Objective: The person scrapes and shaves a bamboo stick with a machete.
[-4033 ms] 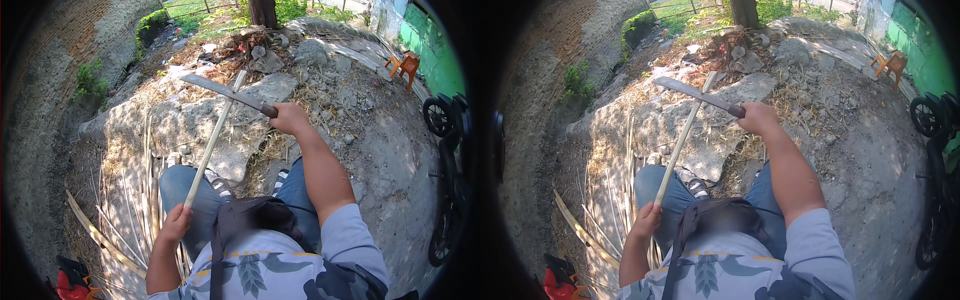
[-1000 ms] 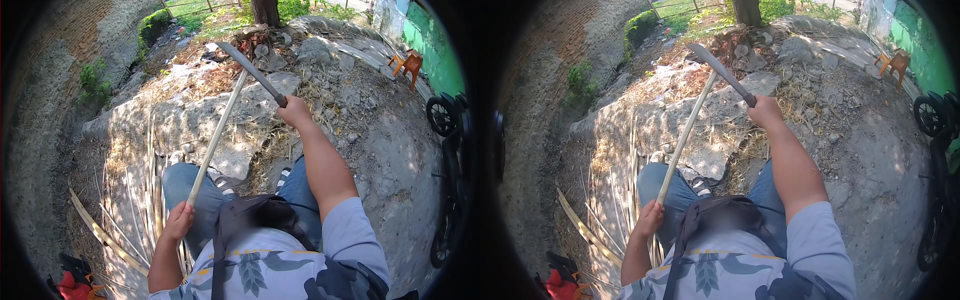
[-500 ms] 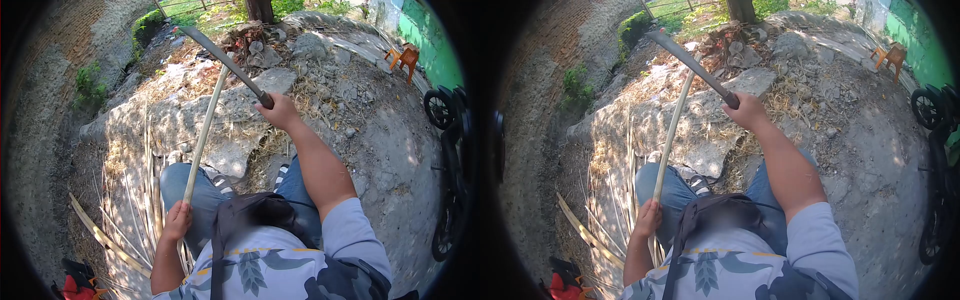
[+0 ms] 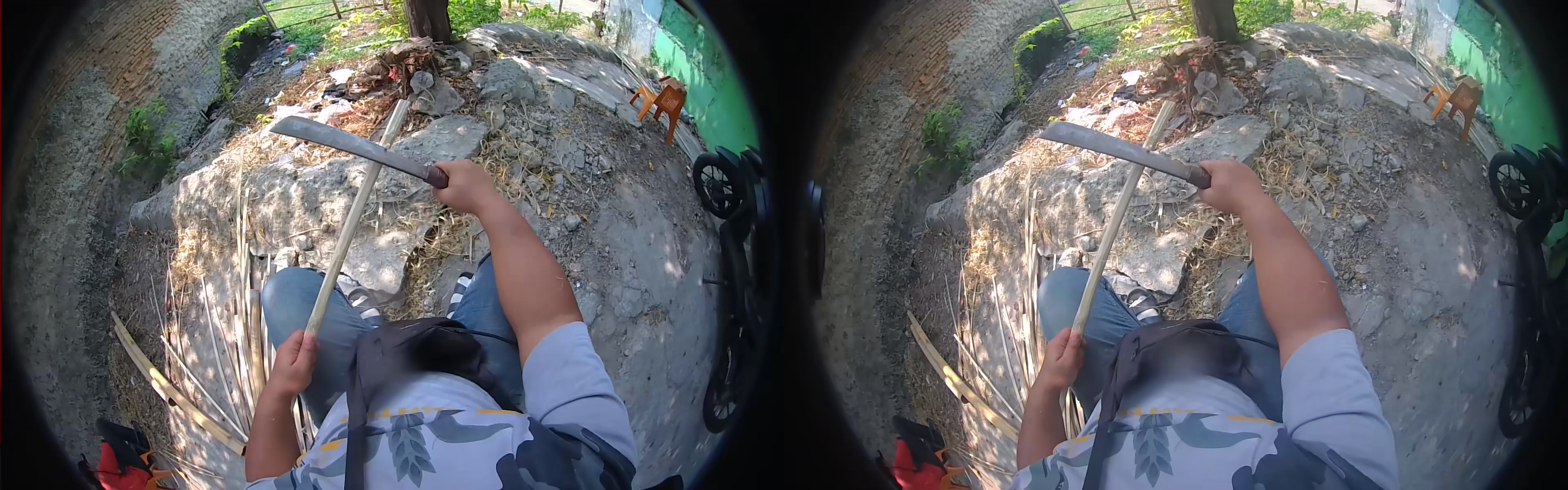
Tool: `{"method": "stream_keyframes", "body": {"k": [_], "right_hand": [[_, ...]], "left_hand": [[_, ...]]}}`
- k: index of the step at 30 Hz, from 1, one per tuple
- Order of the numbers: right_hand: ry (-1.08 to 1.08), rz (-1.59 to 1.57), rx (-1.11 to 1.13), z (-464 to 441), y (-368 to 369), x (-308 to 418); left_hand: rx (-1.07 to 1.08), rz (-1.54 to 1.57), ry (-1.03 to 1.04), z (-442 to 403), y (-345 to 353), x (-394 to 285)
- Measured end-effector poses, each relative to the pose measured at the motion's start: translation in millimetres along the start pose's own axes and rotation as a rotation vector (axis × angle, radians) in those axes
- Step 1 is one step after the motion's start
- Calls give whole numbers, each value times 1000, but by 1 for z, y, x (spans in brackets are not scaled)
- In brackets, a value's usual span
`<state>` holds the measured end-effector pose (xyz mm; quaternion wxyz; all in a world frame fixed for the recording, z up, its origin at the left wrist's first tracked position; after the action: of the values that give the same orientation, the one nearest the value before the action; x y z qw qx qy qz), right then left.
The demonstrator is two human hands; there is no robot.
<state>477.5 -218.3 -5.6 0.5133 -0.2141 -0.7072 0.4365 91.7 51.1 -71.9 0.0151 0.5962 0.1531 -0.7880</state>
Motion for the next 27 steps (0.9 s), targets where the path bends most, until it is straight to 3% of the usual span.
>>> {"method": "stream_keyframes", "body": {"k": [6, 14, 21, 27], "right_hand": [[19, 128, 13, 9, -7, 9], [-414, 360, 222, 45, 38, 83], [150, -27, 96, 3, 5, -13], [31, 185, 147, 11, 9, 6]], "left_hand": [[31, 118, -113, 2, 0, 6], [27, 78, -127, 1, 1, 3], [40, -153, 47, -5, -1, -2], [28, 42, -126, -1, 1, -2]]}}
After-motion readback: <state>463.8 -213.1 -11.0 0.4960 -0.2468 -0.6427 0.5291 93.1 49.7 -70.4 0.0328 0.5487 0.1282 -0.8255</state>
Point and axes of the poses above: each hand's wrist, its own z-axis away from the middle knuckle, its own y-axis out of the palm, x = y × z, the point moved 9 cm from there along -z, towards the middle knuckle, and after that the axes turned 9 degrees about y, right-handed, at the moved point
